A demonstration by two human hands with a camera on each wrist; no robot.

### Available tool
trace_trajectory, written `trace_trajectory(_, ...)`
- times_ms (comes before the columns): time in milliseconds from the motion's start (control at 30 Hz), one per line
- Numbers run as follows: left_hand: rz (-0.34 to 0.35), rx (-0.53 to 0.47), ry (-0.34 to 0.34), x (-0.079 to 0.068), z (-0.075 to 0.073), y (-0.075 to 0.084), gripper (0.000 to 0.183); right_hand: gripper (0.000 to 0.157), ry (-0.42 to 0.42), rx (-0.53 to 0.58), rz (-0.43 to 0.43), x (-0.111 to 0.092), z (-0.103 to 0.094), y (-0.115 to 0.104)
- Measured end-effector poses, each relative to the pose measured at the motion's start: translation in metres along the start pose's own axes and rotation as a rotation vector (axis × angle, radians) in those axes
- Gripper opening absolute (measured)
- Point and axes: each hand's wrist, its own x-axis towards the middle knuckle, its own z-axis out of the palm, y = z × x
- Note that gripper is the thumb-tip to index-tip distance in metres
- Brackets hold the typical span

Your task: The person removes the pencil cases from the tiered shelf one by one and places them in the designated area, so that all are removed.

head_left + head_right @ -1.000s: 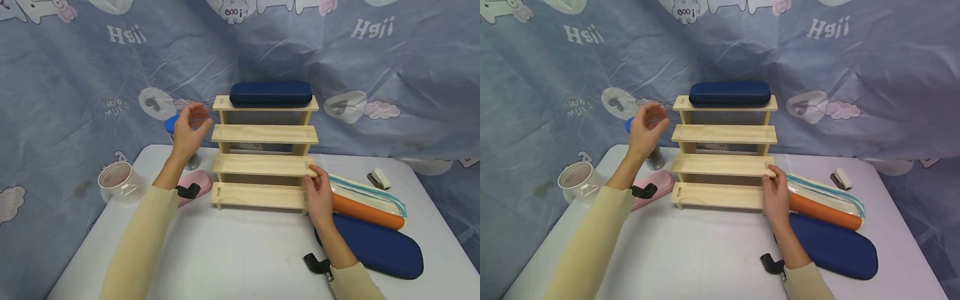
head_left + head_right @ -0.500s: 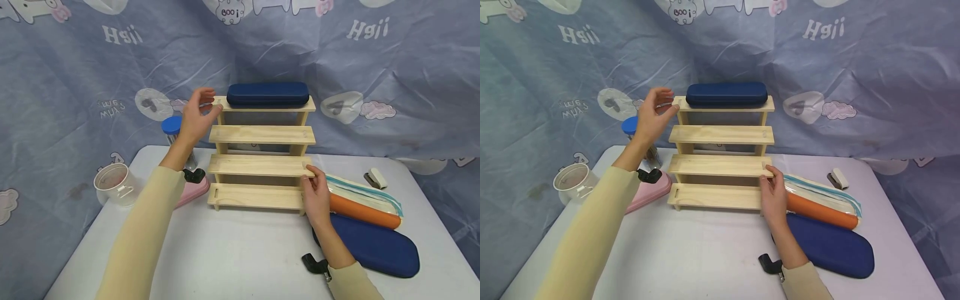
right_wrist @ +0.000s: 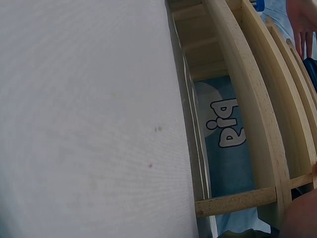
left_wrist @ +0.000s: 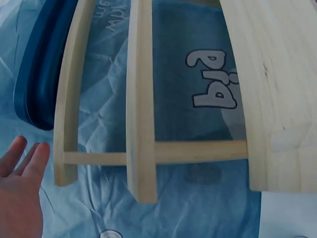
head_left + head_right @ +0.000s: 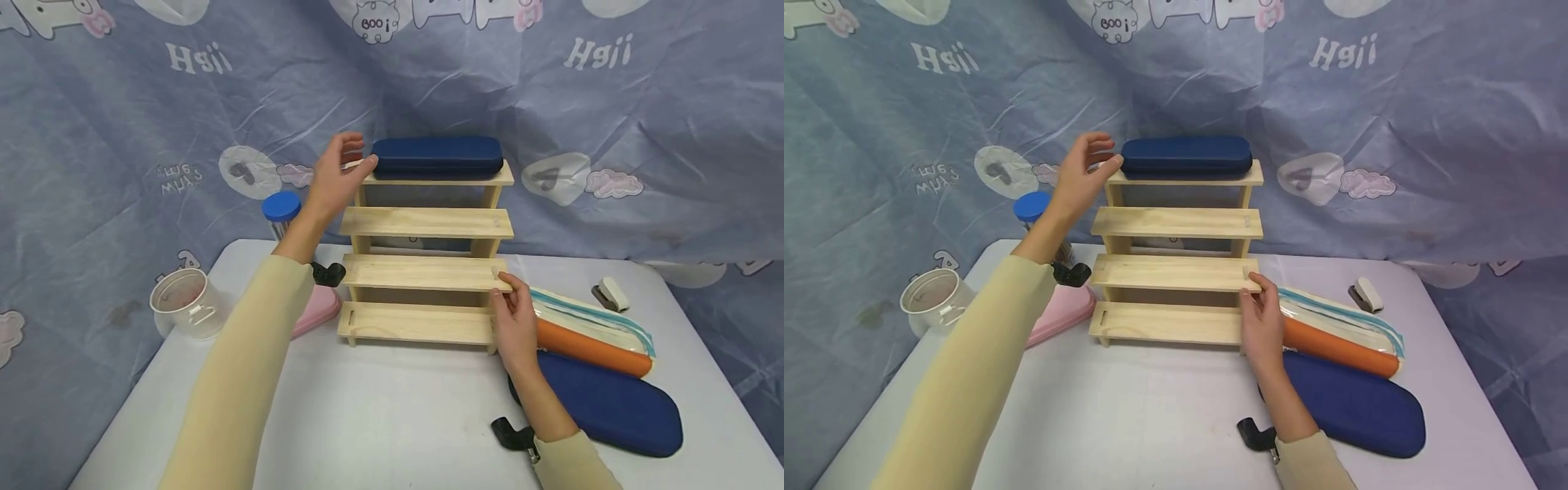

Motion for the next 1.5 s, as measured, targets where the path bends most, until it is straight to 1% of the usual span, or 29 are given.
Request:
trace_trajectory(167,-0.05,0.005,-0.057,0.009,0.004,-0.003,0.065,0.037,0.002,-0.005,-0.003,-0.001,0.0,0.0)
trace_trajectory(333,-0.089,0.076,-0.109,0.014,0.01,0.0,0.07,0.037,0.001,-0.003,-0.012,0.0,0.001,0.001)
trace_trajectory(433,-0.105,0.114,-0.126,0.017,0.014,0.003,0.07,0.037,0.0,-0.002,-0.008,0.0,0.001,0.001)
trace_trajectory(533,-0.125,0.106,-0.131,0.019,0.016,0.004,0.069,0.037,0.001,0.001,-0.008,0.0,0.001,0.0)
trace_trajectory(733,-0.133,0.127,-0.117,0.022,0.02,0.003,0.064,0.036,0.0,-0.001,-0.017,0.0,0.0,0.0)
trace_trajectory(933,-0.142,0.102,-0.089,0.02,0.019,-0.002,0.061,0.036,0.005,-0.002,-0.02,0.0,0.001,0.0)
trace_trajectory(1000,-0.138,0.109,-0.081,0.019,0.018,-0.003,0.059,0.036,0.005,-0.003,-0.016,0.0,0.0,-0.002)
trace_trajectory(1067,-0.129,0.114,-0.067,0.017,0.017,-0.004,0.058,0.036,0.004,-0.007,-0.008,-0.002,0.0,-0.009)
trace_trajectory(1200,-0.1,0.054,-0.029,0.014,0.015,-0.005,0.055,0.036,-0.005,-0.021,-0.005,-0.008,-0.001,-0.03)
trace_trajectory(1267,-0.079,0.018,-0.011,0.013,0.014,-0.006,0.054,0.036,-0.003,-0.027,-0.01,-0.011,-0.001,-0.036)
trace_trajectory(1400,-0.054,-0.026,0.01,0.01,0.013,-0.008,0.053,0.036,-0.001,-0.023,-0.01,-0.012,-0.002,-0.041)
trace_trajectory(1500,-0.053,-0.073,0.022,0.004,0.011,-0.005,0.052,0.036,-0.004,-0.017,-0.009,-0.011,-0.002,-0.041)
